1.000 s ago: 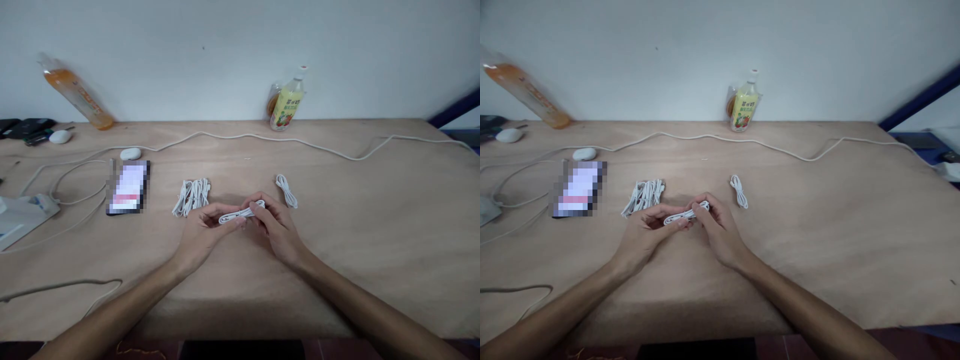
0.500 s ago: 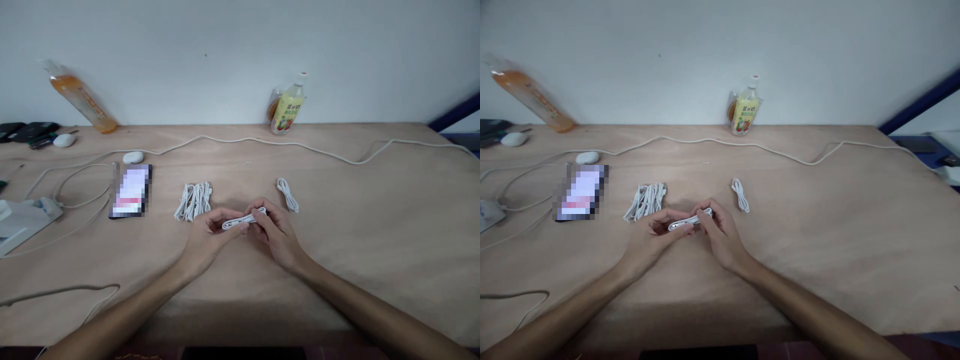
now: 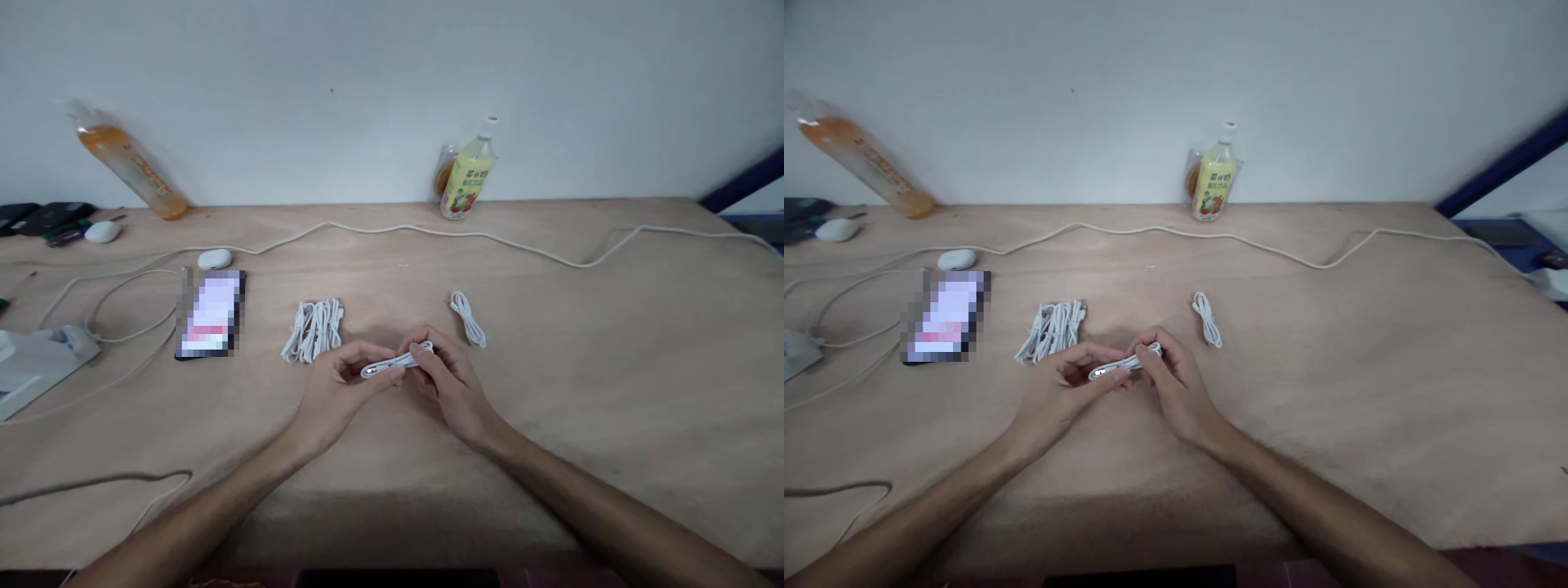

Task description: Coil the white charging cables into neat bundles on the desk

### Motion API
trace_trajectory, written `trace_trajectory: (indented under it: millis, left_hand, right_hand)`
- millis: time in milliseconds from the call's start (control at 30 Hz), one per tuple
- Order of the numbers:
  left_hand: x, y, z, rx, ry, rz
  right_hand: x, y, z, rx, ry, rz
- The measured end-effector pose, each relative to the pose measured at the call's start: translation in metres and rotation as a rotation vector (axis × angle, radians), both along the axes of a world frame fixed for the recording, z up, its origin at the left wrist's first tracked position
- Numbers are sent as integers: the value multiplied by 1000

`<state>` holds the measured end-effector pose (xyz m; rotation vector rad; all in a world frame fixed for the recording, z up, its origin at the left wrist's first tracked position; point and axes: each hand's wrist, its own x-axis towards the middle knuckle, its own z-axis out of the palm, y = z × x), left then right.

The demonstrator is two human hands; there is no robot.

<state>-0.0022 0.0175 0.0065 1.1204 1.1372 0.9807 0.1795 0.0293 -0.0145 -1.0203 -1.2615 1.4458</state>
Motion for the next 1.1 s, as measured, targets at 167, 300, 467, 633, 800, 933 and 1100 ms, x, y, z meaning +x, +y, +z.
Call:
trace_trajectory:
  millis: [167,300,467,633,800,933,1100]
  left_hand:
    - [0,0,1,8,-2,2]
    - [0,-1,3,10,7,-2]
    - [-1,0,3,7,10,-6]
    - [-1,1,1,12,-33,-10]
    - [-1,2,1,27,-42,-21]
    - [0,0,-3,54,-45,0]
    - [1,-2,-4,100,-67,18]
  right_hand:
    - [0,0,1,1,4,3]
    - [0,0,1,0,19,5]
    - [0,0,1,5,19,5]
    - [0,0,0,15,32,9]
    - [0,1,-1,40,44,10]
    - [-1,1,-1,32,70,16]
    - [1,1,3,-10,138,25]
